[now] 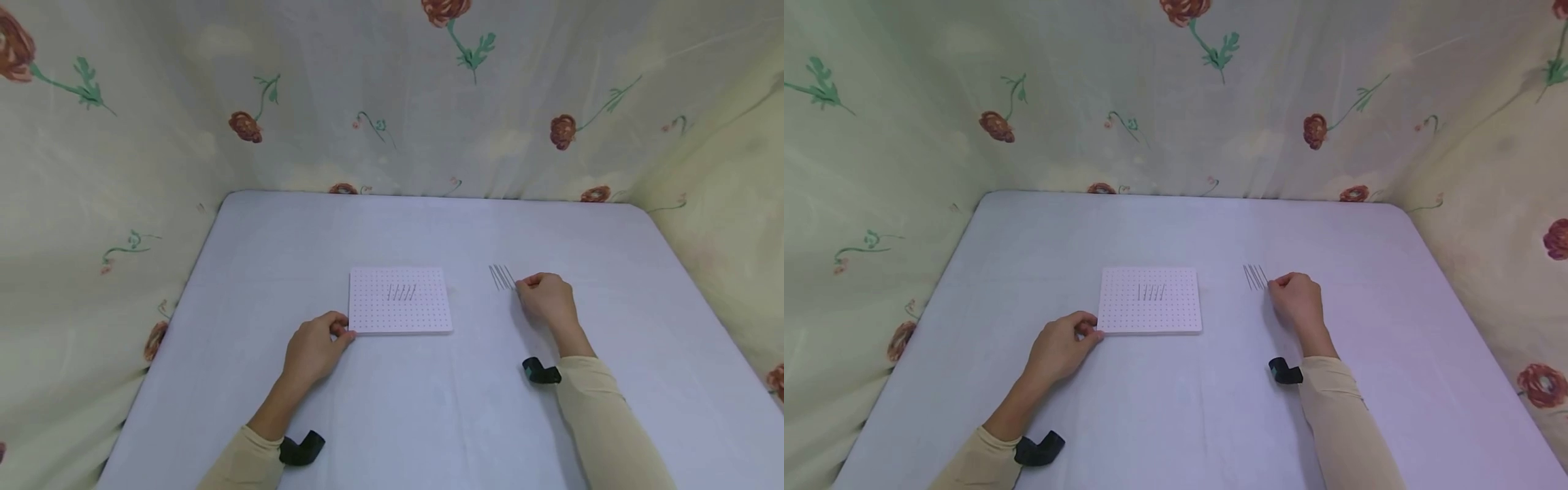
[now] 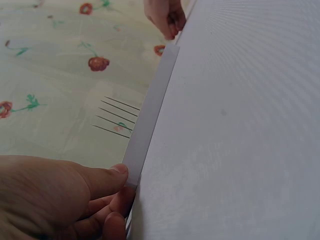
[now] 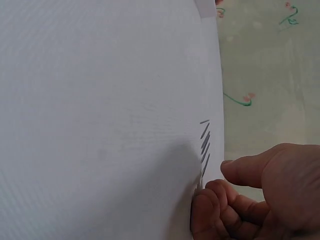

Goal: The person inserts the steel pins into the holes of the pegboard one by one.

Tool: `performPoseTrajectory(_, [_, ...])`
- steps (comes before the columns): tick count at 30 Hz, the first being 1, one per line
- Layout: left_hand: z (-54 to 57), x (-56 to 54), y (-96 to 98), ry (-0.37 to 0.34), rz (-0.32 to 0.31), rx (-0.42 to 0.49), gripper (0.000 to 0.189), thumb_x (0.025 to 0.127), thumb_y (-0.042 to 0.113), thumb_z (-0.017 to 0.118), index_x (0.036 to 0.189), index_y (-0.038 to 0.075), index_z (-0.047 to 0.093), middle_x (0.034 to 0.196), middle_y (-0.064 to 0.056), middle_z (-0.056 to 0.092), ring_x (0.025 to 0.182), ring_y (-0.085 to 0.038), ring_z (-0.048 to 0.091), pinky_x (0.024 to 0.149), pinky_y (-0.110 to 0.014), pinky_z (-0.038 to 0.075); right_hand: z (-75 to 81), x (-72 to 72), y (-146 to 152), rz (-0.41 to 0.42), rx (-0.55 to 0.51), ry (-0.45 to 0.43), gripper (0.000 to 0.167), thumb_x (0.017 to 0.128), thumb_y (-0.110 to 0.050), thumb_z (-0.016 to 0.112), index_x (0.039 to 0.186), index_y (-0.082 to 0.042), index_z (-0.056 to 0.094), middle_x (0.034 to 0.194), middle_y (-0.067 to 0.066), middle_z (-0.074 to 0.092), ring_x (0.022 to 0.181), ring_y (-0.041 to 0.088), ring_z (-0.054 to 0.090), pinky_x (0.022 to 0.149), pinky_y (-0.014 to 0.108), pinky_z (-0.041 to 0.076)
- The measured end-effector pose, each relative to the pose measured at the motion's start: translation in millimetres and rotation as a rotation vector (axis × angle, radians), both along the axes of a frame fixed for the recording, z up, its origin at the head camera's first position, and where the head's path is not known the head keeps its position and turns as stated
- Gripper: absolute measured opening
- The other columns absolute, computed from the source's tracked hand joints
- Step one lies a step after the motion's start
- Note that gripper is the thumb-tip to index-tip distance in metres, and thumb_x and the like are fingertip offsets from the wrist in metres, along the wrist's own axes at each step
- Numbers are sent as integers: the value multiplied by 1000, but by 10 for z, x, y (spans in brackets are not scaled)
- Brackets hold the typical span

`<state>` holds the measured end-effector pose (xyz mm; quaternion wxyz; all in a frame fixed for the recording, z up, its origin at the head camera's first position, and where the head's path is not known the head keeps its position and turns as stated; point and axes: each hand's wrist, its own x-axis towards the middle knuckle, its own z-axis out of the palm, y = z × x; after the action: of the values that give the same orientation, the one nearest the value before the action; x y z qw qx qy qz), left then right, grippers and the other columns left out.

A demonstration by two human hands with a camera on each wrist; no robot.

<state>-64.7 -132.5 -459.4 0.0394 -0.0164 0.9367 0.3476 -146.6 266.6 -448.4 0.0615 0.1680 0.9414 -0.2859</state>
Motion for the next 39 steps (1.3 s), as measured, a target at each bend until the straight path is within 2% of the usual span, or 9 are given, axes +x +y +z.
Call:
performPoseTrajectory(5, [3, 6, 11, -5, 7, -2, 28, 91, 21, 78, 114, 6, 73, 82, 0, 70, 64, -14, 53, 56, -27, 38, -4, -6, -13, 3, 39, 22, 36, 97, -28, 56, 107, 3, 71, 108, 24, 71, 98, 36, 64, 78, 43, 50])
performPoseTrajectory(11, [-8, 0, 8, 1, 5, -12, 28, 91, 22, 78, 113, 7, 73, 82, 0, 70, 65, -14, 53, 56, -26, 39, -1, -29, -14, 46, 93, 32, 33, 94, -24, 58, 101, 3, 74, 104, 24, 74, 95, 38, 67, 75, 43, 51])
performPoseTrajectory(17, [-21, 0, 7, 4, 0, -6, 28, 91, 22, 78, 114, 6, 73, 83, 0, 71, 66, -14, 54, 58, -26, 39, -17, -54, -2, 77, 124, 11, 32, 95, -22, 57, 101, 4, 74, 104, 26, 74, 92, 38, 68, 72, 42, 53])
performPoseTrajectory(23, [-25, -2, 2, 3, 2, -7, 28, 91, 22, 77, 113, 6, 73, 84, -1, 71, 64, -14, 53, 56, -26, 39, -9, -82, 2, 89, 135, -13, 31, 93, -20, 56, 99, 4, 74, 109, 28, 72, 95, 38, 67, 73, 42, 53])
performPoseTrajectory(28, [-18, -5, -5, 4, 1, -5, 28, 91, 23, 77, 113, 6, 73, 85, -1, 71, 63, -14, 53, 55, -26, 39, 14, -121, -1, 117, 153, -11, 31, 91, -18, 55, 95, 4, 76, 101, 25, 74, 84, 32, 63, 67, 36, 50])
performPoseTrajectory(33, [-13, -3, -2, 1, 2, -11, 28, 91, 22, 77, 114, 6, 73, 85, -2, 72, 63, -14, 53, 55, -27, 39, 31, -150, -11, 141, 169, -28, 31, 91, -17, 56, 97, 6, 76, 99, 25, 74, 80, 31, 62, 68, 39, 51])
performPoseTrajectory(36, [-12, 0, 4, 3, 1, -14, 28, 91, 22, 77, 114, 6, 73, 86, -2, 72, 63, -14, 53, 55, -26, 39, 34, -150, -18, 130, 161, -37, 32, 90, -18, 57, 100, 7, 75, 104, 28, 73, 83, 32, 64, 71, 42, 53])
performPoseTrajectory(39, [-13, 3, 10, -2, -3, -13, 28, 92, 22, 77, 114, 6, 73, 86, -2, 72, 63, -14, 53, 55, -27, 39, 32, -128, -15, 110, 142, -43, 32, 89, -19, 56, 97, 7, 74, 101, 28, 73, 82, 31, 64, 67, 39, 52])
